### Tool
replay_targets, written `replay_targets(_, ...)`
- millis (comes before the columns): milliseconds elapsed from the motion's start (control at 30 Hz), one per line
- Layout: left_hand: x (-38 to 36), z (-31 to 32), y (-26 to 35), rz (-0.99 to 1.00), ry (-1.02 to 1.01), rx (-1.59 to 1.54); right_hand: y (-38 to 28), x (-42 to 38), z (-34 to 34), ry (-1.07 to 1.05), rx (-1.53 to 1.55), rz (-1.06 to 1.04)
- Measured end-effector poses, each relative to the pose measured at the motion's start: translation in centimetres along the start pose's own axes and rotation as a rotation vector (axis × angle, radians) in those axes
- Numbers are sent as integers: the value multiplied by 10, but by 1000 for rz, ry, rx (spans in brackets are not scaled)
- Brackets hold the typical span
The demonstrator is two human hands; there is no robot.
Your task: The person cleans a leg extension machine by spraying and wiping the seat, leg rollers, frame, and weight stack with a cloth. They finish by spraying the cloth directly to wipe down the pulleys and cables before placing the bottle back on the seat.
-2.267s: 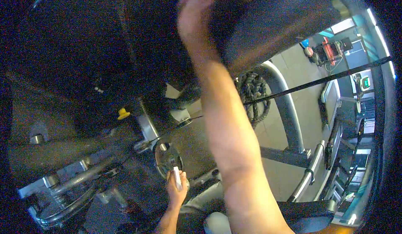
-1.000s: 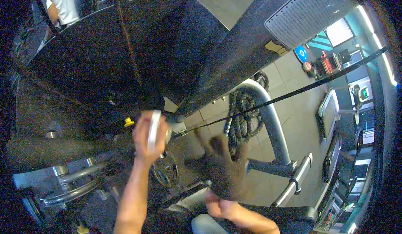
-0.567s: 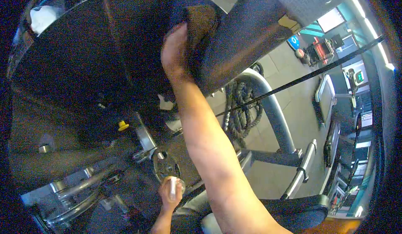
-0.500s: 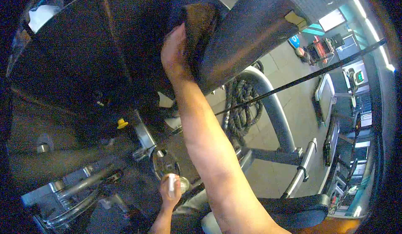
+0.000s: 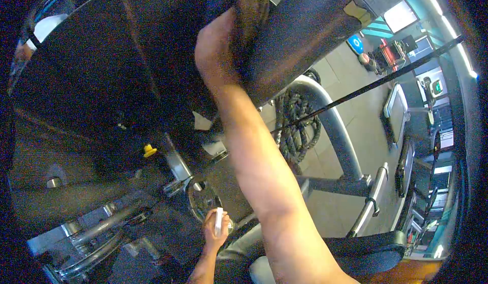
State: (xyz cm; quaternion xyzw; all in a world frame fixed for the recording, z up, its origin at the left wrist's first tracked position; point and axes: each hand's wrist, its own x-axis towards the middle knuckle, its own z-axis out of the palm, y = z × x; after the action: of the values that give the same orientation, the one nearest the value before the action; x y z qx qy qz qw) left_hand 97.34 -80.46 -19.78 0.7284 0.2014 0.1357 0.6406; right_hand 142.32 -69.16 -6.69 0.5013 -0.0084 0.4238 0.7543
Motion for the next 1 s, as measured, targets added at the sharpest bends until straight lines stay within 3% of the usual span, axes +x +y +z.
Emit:
replay_targets(67,-2,0,0,-31,-3,-3,-9,-11,-20,344,-1373,-561)
replay_targets(100,0,1,0,-40,0,-5,-6,-17,-32,253,-2011,-734)
replay_targets(133,3,1,-1,-11,5,6,-3,-24,-43,280,-2589,-1087)
replay_targets(167,2,1,-1,11,7,19,-7,-41,-58,-44,-3091,-1337)
replay_targets(233,0,1,-3,20,-1,28,9,-48,-57,-401,-3631,-1594)
replay_targets(333,0,2,-7,6,-1,24,72,-22,-21,-131,-3646,-1429)
replay_targets(400,0,5,-9,33,-6,28,132,13,4,-76,-3312,-1169)
replay_targets(467,3,3,-4,10,-4,24,138,18,6,-83,-3275,-1185)
replay_targets(533,3,4,3,-10,-10,7,120,11,-4,-176,-3541,-1482)
replay_targets(600,4,3,4,-23,-7,-1,49,-22,-25,-53,-3717,-1019)
replay_targets(667,1,3,-1,-37,-1,-8,-30,-62,-50,663,-3872,-501)
replay_targets(767,2,3,-4,7,-2,51,-16,-69,-56,133,-3916,-682)
replay_targets(833,1,4,-4,1,-10,63,29,-28,-33,-136,-3811,-905)
replay_targets(1000,3,5,-2,25,-6,25,125,74,18,-528,-3571,-1262)
